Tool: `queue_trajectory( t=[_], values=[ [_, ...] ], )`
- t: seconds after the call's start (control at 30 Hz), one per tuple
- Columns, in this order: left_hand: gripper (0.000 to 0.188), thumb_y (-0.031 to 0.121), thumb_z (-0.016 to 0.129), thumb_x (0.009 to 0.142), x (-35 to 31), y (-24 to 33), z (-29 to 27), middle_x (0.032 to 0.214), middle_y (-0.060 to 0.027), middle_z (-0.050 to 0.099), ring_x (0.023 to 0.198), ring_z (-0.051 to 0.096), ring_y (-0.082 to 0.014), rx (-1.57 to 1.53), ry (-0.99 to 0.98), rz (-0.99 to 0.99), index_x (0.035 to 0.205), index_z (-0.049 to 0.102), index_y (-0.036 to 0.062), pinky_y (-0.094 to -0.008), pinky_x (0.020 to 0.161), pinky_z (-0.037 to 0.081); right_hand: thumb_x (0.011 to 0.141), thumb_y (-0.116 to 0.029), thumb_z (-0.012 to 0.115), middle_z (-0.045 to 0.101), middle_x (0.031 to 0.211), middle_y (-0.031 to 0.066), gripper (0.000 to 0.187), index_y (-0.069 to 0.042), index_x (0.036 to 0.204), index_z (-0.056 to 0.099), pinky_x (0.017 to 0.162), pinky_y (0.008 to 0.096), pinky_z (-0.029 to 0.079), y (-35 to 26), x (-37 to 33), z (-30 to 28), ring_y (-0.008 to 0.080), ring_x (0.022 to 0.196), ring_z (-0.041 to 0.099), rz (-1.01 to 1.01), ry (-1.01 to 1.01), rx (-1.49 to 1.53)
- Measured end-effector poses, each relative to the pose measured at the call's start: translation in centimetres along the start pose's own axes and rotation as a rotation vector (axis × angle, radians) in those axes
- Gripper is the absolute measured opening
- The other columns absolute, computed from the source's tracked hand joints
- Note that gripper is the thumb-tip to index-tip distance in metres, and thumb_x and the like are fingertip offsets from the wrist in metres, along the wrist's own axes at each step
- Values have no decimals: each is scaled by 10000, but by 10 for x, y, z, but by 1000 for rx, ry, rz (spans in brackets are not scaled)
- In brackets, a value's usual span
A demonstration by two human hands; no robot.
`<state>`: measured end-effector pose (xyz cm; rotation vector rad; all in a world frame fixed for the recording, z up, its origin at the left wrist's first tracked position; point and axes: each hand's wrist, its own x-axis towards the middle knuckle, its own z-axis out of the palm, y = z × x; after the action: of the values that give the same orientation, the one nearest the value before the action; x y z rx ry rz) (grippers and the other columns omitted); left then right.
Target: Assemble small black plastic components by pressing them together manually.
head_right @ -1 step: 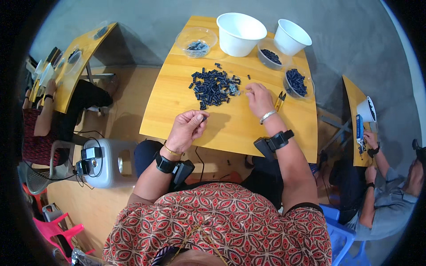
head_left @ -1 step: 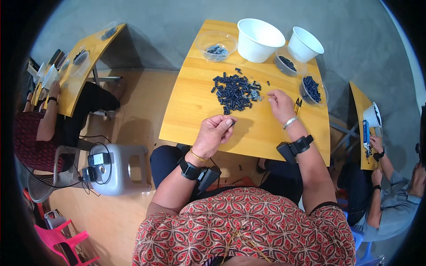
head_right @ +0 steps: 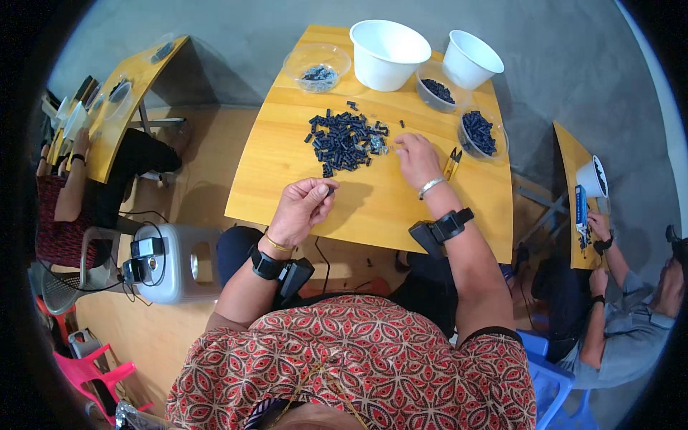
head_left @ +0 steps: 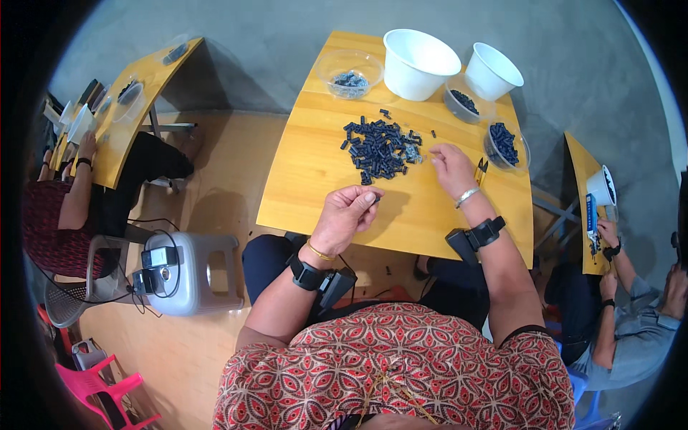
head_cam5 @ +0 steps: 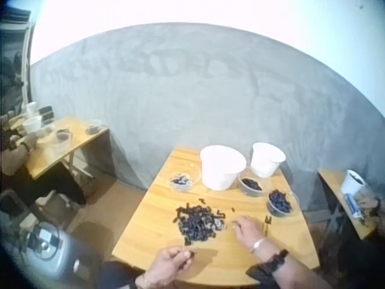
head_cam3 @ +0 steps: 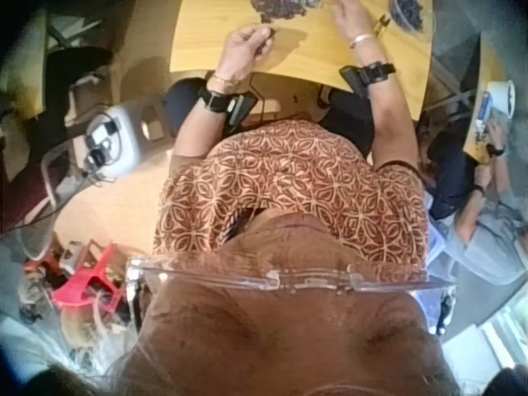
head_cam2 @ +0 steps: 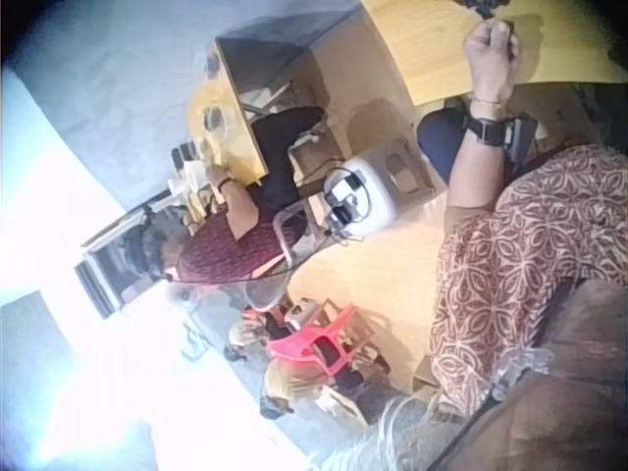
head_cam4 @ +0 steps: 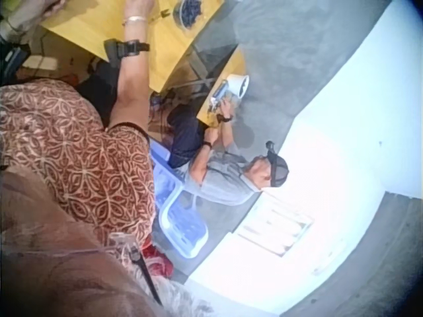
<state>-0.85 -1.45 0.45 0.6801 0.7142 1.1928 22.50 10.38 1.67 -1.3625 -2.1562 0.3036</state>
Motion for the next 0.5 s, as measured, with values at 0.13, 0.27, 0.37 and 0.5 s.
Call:
queue_trajectory(
  t=[0.13, 0.27, 0.37, 0.5],
  values=[
    [168, 129, 539, 904, 1, -2, -2, 694, -6, 577, 544, 479, -53, 25, 0, -8, 993, 619, 11, -155, 472, 372, 738, -21, 584, 578, 823, 121, 130, -46, 866, 574, 747, 388, 449, 6, 2, 13, 301, 840, 554, -74, -53, -87],
    [143, 81, 522, 901, 2, -5, -3, 713, -18, 593, 562, 511, -72, 16, -34, 14, 970, 618, 1, -178, 506, 411, 735, -7, 578, 566, 799, 124, 87, -37, 808, 544, 747, 394, 438, 3, -4, 11, 312, 836, 536, -45, -59, -24],
    [127, 50, 514, 895, 4, -6, -2, 728, -28, 595, 559, 512, -88, -3, -33, 27, 949, 616, -4, -199, 515, 418, 731, 6, 574, 559, 788, 127, 81, -29, 784, 523, 726, 394, 438, 2, -9, 9, 315, 808, 535, -47, -68, 25],
    [108, 21, 517, 884, 5, -7, -2, 781, -51, 601, 612, 540, -104, -64, -68, 52, 944, 602, -8, -214, 543, 450, 720, 31, 570, 550, 762, 129, 100, -20, 774, 503, 698, 391, 440, -2, -16, 9, 316, 783, 535, -87, -49, 57]
  ],
)
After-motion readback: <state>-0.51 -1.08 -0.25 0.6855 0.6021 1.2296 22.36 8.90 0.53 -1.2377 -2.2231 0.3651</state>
